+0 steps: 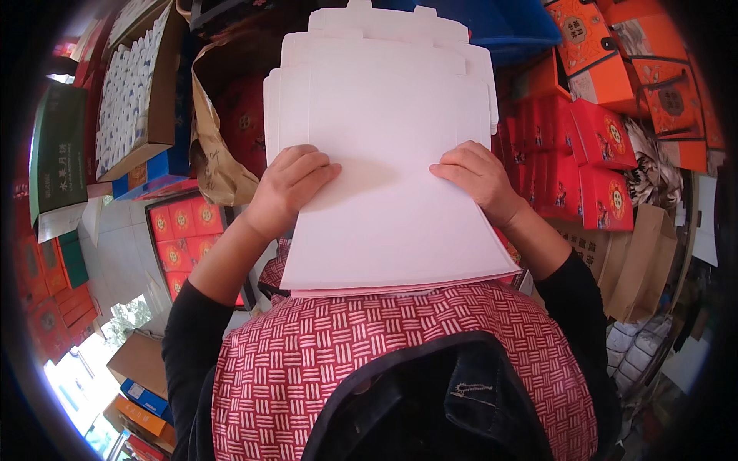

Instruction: The person assembles small red boxes by folding white cardboard inserts and inserting them into red sleeves. The person repeatedly picks up a white insert, folds it, and slides it into a red sleeve, then places the completed box into a larger container.

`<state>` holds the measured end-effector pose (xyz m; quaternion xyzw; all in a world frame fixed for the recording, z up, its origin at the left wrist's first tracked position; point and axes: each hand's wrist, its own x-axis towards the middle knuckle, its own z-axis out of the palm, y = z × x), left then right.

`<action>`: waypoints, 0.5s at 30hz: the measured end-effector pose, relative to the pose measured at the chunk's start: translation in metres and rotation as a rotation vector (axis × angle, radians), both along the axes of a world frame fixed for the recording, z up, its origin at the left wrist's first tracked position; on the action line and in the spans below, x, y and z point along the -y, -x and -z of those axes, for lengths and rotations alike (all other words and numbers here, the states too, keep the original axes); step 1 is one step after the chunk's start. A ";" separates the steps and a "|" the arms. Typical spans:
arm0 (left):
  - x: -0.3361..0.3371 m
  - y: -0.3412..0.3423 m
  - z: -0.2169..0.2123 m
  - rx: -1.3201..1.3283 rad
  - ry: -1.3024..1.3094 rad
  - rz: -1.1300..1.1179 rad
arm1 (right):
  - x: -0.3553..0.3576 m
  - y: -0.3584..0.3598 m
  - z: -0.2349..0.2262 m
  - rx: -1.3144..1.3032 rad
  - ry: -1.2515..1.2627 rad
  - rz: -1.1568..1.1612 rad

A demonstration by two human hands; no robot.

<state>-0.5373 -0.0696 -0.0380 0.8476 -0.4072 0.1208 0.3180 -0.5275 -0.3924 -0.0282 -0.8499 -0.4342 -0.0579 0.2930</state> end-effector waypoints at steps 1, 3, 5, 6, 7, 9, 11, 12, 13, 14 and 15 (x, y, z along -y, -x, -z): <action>-0.001 0.001 0.004 0.042 -0.044 -0.025 | -0.002 0.001 0.006 -0.023 -0.030 0.030; -0.001 0.000 0.007 0.037 -0.065 -0.058 | -0.004 -0.004 0.008 -0.020 -0.042 0.071; -0.001 -0.001 0.010 -0.004 -0.072 -0.080 | -0.006 -0.011 0.003 0.019 0.000 0.091; -0.001 -0.004 0.011 -0.036 -0.070 -0.086 | -0.006 -0.012 0.004 -0.014 -0.021 0.109; -0.001 -0.008 0.012 -0.064 -0.073 -0.094 | -0.004 -0.014 0.007 -0.043 -0.048 0.126; 0.001 -0.010 0.002 -0.086 -0.131 -0.196 | -0.002 -0.015 0.016 -0.101 -0.095 0.193; 0.010 -0.011 0.001 -0.251 -0.037 -0.457 | -0.017 -0.010 0.011 -0.229 -0.223 0.446; 0.014 -0.014 -0.001 -0.294 -0.086 -0.535 | -0.017 -0.010 0.013 -0.182 -0.137 0.531; 0.019 -0.014 -0.002 -0.325 -0.119 -0.616 | -0.025 -0.008 0.012 -0.272 -0.209 0.659; 0.025 -0.013 -0.003 -0.356 -0.154 -0.697 | -0.034 -0.007 0.012 -0.362 -0.282 0.787; 0.029 -0.013 -0.002 -0.348 -0.142 -0.757 | -0.037 -0.007 0.012 -0.363 -0.269 0.818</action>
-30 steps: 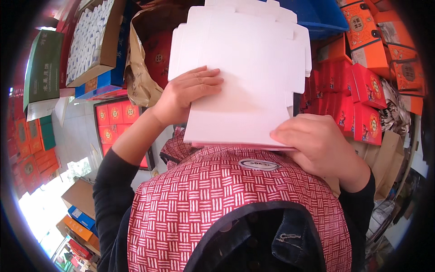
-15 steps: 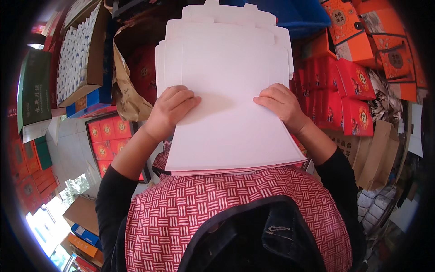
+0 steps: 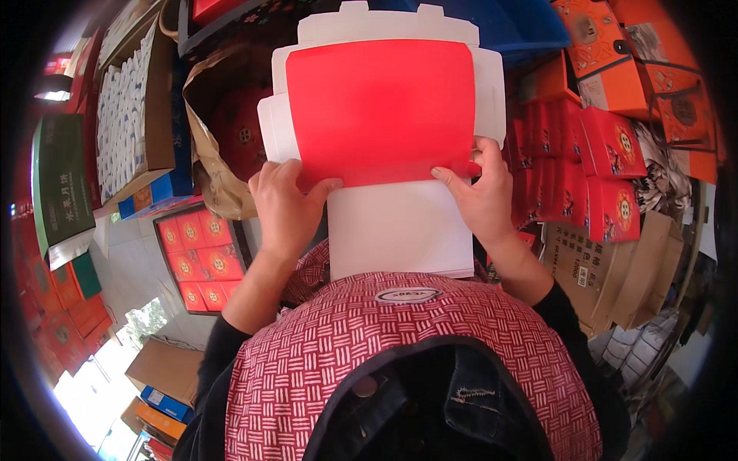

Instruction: The person assembles small red boxes by folding white cardboard inserts and inserting them into red sleeves. The person repeatedly picks up a white insert, folds it, and slides it into a red sleeve, then places the completed box into a larger container.

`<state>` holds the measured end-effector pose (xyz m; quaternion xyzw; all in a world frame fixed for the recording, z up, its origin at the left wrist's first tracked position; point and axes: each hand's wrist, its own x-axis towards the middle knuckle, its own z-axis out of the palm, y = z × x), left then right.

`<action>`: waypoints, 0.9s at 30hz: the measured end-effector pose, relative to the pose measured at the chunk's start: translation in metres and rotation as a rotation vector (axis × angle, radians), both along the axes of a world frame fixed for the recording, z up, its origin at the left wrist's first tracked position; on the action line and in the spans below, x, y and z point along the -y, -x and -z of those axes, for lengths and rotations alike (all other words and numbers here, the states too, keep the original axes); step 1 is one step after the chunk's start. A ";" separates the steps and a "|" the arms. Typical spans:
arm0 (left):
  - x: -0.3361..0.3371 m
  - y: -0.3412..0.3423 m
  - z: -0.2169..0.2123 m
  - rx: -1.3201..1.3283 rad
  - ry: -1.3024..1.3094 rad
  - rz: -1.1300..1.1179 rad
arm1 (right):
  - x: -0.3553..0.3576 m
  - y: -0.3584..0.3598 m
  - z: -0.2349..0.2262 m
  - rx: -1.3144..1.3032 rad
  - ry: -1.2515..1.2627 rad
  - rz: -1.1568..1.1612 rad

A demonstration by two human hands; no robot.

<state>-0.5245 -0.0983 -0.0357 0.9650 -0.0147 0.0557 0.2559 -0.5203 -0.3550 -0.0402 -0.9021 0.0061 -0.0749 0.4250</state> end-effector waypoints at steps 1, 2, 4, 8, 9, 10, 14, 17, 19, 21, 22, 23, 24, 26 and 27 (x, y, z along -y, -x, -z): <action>0.006 0.002 0.004 0.011 -0.002 -0.065 | 0.000 -0.001 0.001 -0.013 0.017 0.022; 0.010 0.001 0.006 0.023 -0.005 -0.129 | 0.002 -0.002 0.002 -0.026 0.034 0.044; 0.017 -0.005 0.006 -0.026 -0.012 -0.122 | 0.004 -0.008 0.002 -0.020 0.169 0.010; 0.023 -0.023 -0.004 -0.245 0.020 -0.152 | 0.008 -0.022 -0.001 -0.103 0.305 -0.043; 0.021 -0.018 -0.001 -0.159 0.007 -0.103 | 0.013 -0.018 0.001 -0.097 0.232 -0.066; 0.015 -0.014 0.001 -0.061 0.000 -0.058 | 0.024 -0.016 0.003 -0.078 0.166 -0.092; -0.019 -0.001 0.007 0.228 0.024 0.386 | 0.062 -0.010 0.008 0.160 -0.011 -0.484; -0.021 -0.019 -0.003 0.202 -0.127 0.543 | 0.051 -0.023 -0.016 0.270 0.305 -0.573; -0.028 -0.030 -0.007 0.205 -0.144 0.686 | 0.049 -0.037 -0.020 0.324 0.434 -0.680; -0.032 -0.040 -0.007 0.287 -0.083 0.815 | 0.062 -0.045 -0.014 0.346 0.490 -0.829; -0.032 -0.044 -0.018 0.316 -0.072 0.846 | 0.064 -0.043 -0.015 0.244 0.336 -0.853; -0.034 -0.041 -0.023 0.306 -0.049 0.859 | 0.066 -0.042 -0.021 0.224 0.308 -0.860; -0.039 -0.038 -0.026 0.296 -0.024 0.872 | 0.067 -0.042 -0.031 0.205 0.281 -0.867; -0.048 -0.034 -0.031 0.282 0.036 0.961 | 0.068 -0.037 -0.045 0.207 0.334 -0.799; -0.048 -0.028 -0.037 0.291 0.033 0.990 | 0.070 -0.036 -0.047 0.240 0.373 -0.813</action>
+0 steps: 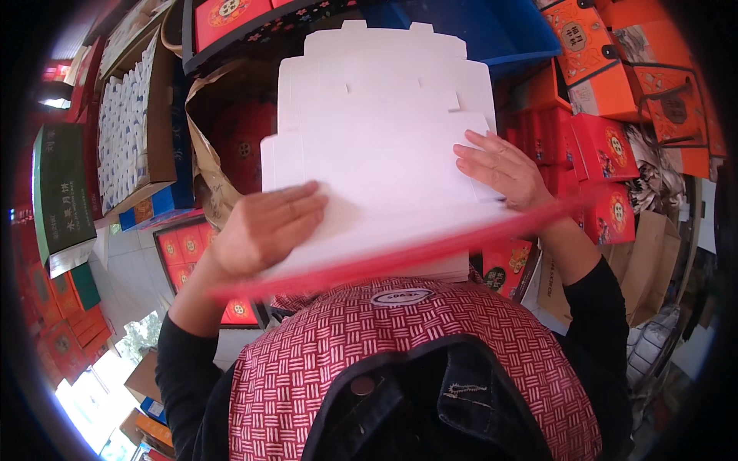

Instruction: The person assembles small red boxes by folding white cardboard inserts and inserting them into red sleeves. The person repeatedly picks up a white insert, folds it, and slides it into a red sleeve, then places the completed box into a larger container.

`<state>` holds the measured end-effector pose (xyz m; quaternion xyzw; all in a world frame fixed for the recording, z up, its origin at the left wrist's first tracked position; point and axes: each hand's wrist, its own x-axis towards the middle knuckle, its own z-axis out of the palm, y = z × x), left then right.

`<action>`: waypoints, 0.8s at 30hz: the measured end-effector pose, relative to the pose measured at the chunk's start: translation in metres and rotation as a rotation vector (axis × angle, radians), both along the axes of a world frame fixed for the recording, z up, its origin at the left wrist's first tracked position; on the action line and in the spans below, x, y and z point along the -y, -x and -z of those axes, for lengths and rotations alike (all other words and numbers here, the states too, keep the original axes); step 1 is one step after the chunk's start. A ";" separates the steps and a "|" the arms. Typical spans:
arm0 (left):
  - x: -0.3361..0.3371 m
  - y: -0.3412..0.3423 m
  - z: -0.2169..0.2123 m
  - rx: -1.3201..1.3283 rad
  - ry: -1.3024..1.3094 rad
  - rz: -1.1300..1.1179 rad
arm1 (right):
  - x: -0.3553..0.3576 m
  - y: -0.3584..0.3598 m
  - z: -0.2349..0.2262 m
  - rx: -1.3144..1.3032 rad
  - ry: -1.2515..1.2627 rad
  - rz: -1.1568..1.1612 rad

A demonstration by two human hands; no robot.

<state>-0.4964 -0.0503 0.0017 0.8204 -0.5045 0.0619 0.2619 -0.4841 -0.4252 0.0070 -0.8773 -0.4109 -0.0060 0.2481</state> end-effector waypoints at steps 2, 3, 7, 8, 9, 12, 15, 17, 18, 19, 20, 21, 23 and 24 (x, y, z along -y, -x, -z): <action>0.004 0.017 -0.013 0.016 0.007 0.055 | 0.007 0.002 -0.003 0.078 0.059 -0.040; 0.007 0.022 -0.014 0.061 0.024 0.070 | 0.008 0.003 -0.004 0.034 0.099 -0.065; 0.002 0.042 -0.021 -0.017 -0.013 0.057 | 0.012 0.013 -0.009 -0.211 0.291 -0.151; 0.000 0.045 -0.020 -0.040 -0.007 0.063 | 0.021 0.011 -0.013 -0.225 0.298 -0.118; -0.002 0.049 -0.019 -0.063 -0.001 0.069 | 0.034 0.006 -0.016 -0.238 0.305 -0.086; 0.000 0.057 -0.014 -0.101 -0.022 0.104 | 0.056 -0.021 -0.020 -0.183 0.149 -0.009; 0.005 0.058 -0.001 -0.097 -0.130 0.135 | -0.019 -0.033 -0.020 -0.237 0.031 0.091; 0.009 0.060 0.008 -0.087 -0.186 0.129 | -0.050 -0.034 -0.006 -0.149 0.140 0.124; 0.011 0.061 0.010 -0.081 -0.213 0.125 | -0.062 -0.034 0.006 -0.056 0.245 0.146; 0.010 0.063 0.010 -0.091 -0.267 0.103 | -0.071 -0.037 0.012 0.041 0.346 0.155; 0.009 0.065 0.012 -0.107 -0.247 0.091 | -0.075 -0.042 0.011 -0.060 0.367 0.174; 0.008 0.067 0.015 -0.122 -0.227 0.078 | -0.078 -0.046 0.006 -0.161 0.389 0.192; 0.007 0.069 0.019 -0.128 -0.199 0.062 | -0.084 -0.055 0.001 -0.332 0.427 0.196; 0.009 0.069 0.020 -0.122 -0.189 0.054 | -0.087 -0.060 0.001 -0.402 0.444 0.176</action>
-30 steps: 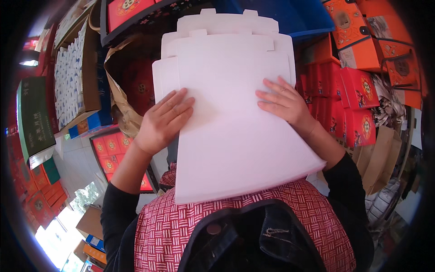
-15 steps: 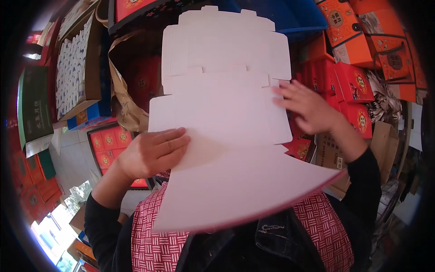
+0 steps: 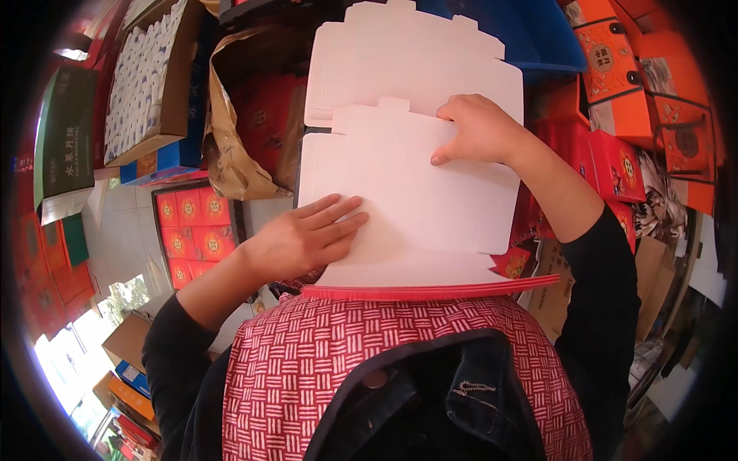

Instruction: The person assembles small red boxes by folding white cardboard inserts and inserting them into red sleeves. The person repeatedly picks up a white insert, folds it, and slides it into a red sleeve, then places the completed box into a larger container.

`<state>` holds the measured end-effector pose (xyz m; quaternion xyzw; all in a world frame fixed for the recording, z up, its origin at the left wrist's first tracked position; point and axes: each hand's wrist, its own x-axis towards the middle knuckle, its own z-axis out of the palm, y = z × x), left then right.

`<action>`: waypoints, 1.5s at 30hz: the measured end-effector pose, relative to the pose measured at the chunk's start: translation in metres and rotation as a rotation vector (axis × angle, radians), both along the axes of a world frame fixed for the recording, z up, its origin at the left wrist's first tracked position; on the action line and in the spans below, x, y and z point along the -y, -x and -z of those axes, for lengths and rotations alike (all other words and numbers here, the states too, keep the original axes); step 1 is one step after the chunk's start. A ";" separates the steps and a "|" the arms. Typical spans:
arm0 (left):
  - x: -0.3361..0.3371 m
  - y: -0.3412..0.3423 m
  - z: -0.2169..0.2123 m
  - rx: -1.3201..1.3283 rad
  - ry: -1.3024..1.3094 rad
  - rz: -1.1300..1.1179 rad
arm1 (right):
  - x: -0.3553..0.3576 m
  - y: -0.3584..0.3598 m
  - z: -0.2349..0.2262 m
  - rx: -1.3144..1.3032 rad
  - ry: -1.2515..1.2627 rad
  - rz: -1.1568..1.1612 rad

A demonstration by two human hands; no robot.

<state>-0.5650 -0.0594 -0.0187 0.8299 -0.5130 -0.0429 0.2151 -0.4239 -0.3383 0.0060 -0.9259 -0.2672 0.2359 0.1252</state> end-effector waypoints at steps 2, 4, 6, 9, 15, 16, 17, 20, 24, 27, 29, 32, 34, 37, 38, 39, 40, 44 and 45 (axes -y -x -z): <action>0.003 0.000 0.002 0.015 0.011 -0.014 | -0.007 -0.009 -0.003 -0.079 -0.028 -0.009; 0.004 -0.001 0.004 0.034 0.010 -0.018 | -0.015 -0.016 -0.007 -0.088 -0.107 -0.008; 0.003 -0.003 0.003 0.029 0.013 -0.015 | -0.023 -0.020 -0.008 -0.017 -0.039 -0.082; 0.002 -0.005 0.004 0.042 0.027 -0.016 | -0.044 -0.032 -0.017 -0.073 0.055 -0.144; -0.001 -0.003 0.008 0.059 0.045 -0.057 | -0.040 -0.016 0.012 0.062 -0.251 -0.018; -0.001 -0.002 0.010 0.057 0.056 -0.071 | -0.040 -0.010 0.013 0.083 -0.274 0.012; -0.001 -0.002 0.012 0.068 0.069 -0.079 | -0.040 -0.004 0.014 0.192 -0.296 -0.035; 0.000 -0.002 0.014 0.082 0.084 -0.087 | -0.038 0.017 0.015 0.504 -0.303 -0.193; 0.001 -0.002 0.014 0.084 0.081 -0.090 | -0.036 0.050 0.025 0.764 -0.129 -0.404; 0.002 -0.001 0.015 0.081 0.091 -0.100 | -0.032 0.068 0.051 0.860 -0.112 -0.388; 0.003 -0.001 0.014 0.071 0.092 -0.110 | -0.025 0.070 0.045 0.708 -0.068 -0.365; 0.002 -0.001 0.013 0.043 0.085 -0.120 | -0.013 0.066 0.019 0.476 -0.024 -0.294; 0.002 -0.001 0.012 0.011 0.091 -0.112 | -0.002 0.067 0.015 0.366 0.006 -0.290; 0.002 -0.003 0.011 -0.026 0.077 -0.119 | 0.011 0.071 0.027 0.309 0.020 -0.338; 0.002 -0.004 0.011 -0.043 0.080 -0.117 | 0.011 0.070 0.027 0.311 0.006 -0.334; 0.002 -0.007 0.011 -0.060 0.083 -0.115 | 0.012 0.069 0.026 0.312 -0.007 -0.328; 0.000 -0.007 0.011 -0.076 0.083 -0.114 | 0.017 0.063 0.023 0.169 -0.234 -0.192; -0.004 -0.006 0.006 -0.229 0.209 -0.252 | 0.056 0.020 -0.030 0.010 -1.011 0.361; -0.005 -0.007 0.005 -0.213 0.222 -0.277 | 0.073 0.020 -0.043 -0.026 -1.096 0.307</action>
